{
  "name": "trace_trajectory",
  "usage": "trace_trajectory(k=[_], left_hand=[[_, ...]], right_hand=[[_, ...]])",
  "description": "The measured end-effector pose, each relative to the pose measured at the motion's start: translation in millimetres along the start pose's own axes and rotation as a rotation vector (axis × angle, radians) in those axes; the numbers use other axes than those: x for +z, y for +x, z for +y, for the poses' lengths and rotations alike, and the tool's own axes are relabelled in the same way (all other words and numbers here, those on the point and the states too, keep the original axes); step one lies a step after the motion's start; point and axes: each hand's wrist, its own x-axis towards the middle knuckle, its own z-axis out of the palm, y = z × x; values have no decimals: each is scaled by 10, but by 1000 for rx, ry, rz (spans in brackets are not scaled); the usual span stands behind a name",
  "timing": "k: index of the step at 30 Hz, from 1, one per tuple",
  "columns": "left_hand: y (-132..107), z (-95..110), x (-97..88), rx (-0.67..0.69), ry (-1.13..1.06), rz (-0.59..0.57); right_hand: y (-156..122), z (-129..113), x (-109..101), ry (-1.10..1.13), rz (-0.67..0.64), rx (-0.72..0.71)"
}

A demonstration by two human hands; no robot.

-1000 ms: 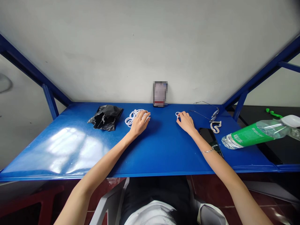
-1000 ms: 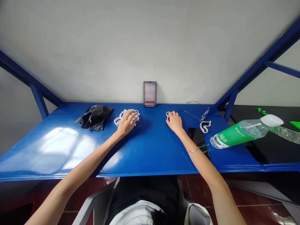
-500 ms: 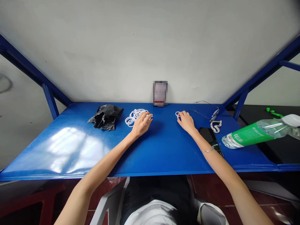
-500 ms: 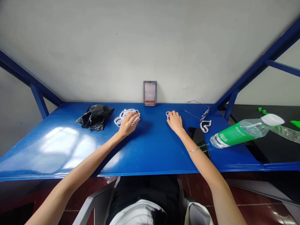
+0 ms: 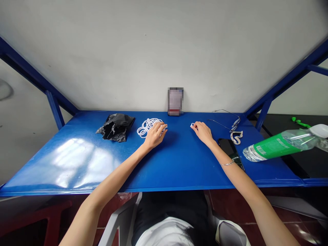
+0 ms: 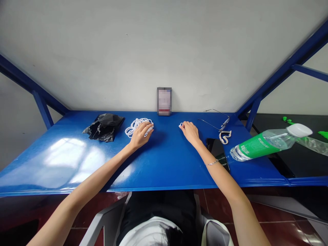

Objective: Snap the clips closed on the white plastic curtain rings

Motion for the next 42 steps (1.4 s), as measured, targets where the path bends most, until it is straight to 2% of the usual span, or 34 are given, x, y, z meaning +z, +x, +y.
trace_trajectory(k=[8,21,32,42], left_hand=[[-10,-13,15,1,-34,10],[-16,25,34,-16,-113,92],[12,34,23,-35,-133,80],[9,33,16,4,-27,95]], right_hand=[[-7,49,44,-69,4,-6],[-6,60,71,-94,45,-1],[2,116,120,-81,74,-40],[-13,45,45,-98,30,-1]])
